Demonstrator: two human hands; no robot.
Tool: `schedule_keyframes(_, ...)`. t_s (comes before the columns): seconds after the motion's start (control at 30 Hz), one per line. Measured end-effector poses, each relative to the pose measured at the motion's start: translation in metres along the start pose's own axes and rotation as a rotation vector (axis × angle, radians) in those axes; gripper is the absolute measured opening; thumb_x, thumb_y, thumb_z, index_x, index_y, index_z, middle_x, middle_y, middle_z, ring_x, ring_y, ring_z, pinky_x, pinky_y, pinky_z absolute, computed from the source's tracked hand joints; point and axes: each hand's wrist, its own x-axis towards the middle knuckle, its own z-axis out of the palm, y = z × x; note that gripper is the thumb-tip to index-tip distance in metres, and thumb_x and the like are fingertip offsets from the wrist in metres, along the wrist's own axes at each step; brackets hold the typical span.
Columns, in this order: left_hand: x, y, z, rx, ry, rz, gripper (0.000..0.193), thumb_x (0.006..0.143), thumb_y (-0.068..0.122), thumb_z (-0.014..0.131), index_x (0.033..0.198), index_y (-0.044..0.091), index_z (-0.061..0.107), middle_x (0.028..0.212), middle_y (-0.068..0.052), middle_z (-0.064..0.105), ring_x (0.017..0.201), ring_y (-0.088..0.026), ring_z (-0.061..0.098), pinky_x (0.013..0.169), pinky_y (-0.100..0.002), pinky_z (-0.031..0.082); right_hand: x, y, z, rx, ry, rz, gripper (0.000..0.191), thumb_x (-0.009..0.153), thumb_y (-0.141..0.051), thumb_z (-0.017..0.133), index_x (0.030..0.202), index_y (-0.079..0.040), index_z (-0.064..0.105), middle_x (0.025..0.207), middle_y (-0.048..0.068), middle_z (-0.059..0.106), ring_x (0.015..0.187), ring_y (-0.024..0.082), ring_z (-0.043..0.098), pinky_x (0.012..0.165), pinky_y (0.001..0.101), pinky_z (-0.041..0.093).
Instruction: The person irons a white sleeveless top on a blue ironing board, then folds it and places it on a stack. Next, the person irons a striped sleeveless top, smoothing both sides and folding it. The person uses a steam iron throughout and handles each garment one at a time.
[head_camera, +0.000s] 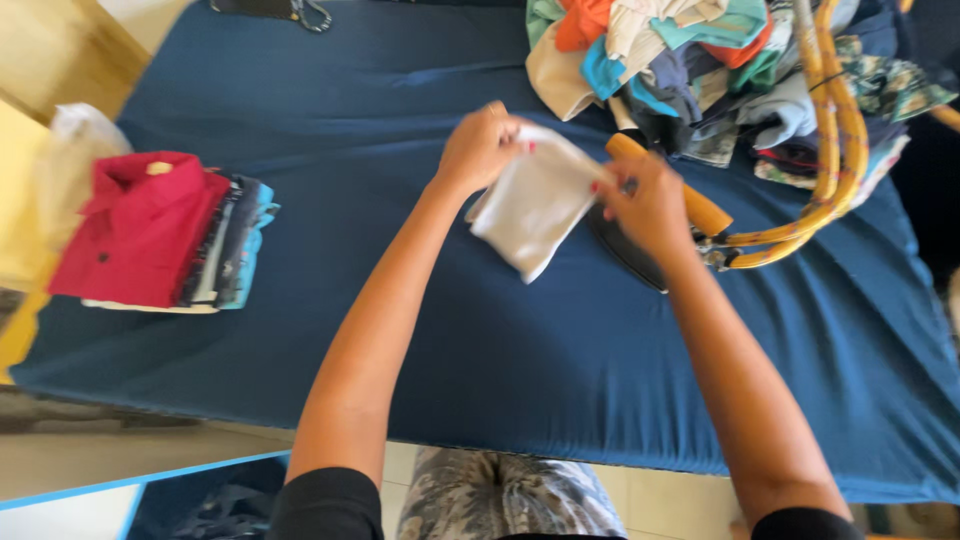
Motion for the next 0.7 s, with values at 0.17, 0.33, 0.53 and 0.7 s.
schedule_keyframes(0.17, -0.02, 0.031, -0.04, 0.171, 0.49, 0.216, 0.031, 0.085, 0.008, 0.079, 0.11, 0.026, 0.081, 0.09, -0.004, 0.053, 0.082, -0.021, 0.059, 0.071, -0.035, 0.051, 0.04, -0.053, 0.008, 0.243, 0.245, -0.337, 0.015, 0.094, 0.01, 0.071, 0.105, 0.0, 0.073, 0.115, 0.012, 0.062, 0.087, 0.022, 0.078, 0.063, 0.027, 0.06)
schedule_keyframes(0.33, -0.096, 0.015, -0.03, 0.184, 0.348, 0.171, 0.03, 0.08, 0.008, 0.081, 0.104, 0.026, 0.081, 0.088, -0.001, 0.053, 0.084, -0.019, 0.059, 0.071, -0.035, 0.05, -0.004, -0.044, 0.039, -0.069, 0.189, -0.454, 0.024, 0.084, 0.012, 0.073, 0.103, -0.002, 0.073, 0.11, 0.014, 0.064, 0.098, 0.032, 0.07, 0.078, 0.0368, 0.059)
schedule_keyframes(0.53, -0.188, -0.005, 0.004, 0.244, -0.008, 0.229, 0.02, 0.081, 0.015, 0.08, 0.099, 0.022, 0.082, 0.088, 0.0, 0.057, 0.085, -0.021, 0.058, 0.074, -0.037, 0.044, -0.089, -0.001, 0.066, -0.349, -0.169, -0.341, 0.014, 0.082, -0.006, 0.073, 0.094, -0.013, 0.076, 0.105, 0.003, 0.069, 0.091, 0.029, 0.07, 0.072, 0.0409, 0.058)
schedule_keyframes(0.7, -0.201, -0.001, -0.001, 0.102, -0.148, 0.276, 0.018, 0.081, 0.029, 0.082, 0.097, 0.02, 0.081, 0.091, -0.002, 0.061, 0.087, -0.022, 0.058, 0.077, -0.04, 0.044, -0.098, 0.014, 0.042, -0.257, -0.442, -0.301, 0.017, 0.08, -0.017, 0.075, 0.097, -0.017, 0.076, 0.103, 0.0, 0.07, 0.096, 0.032, 0.069, 0.077, 0.0465, 0.057)
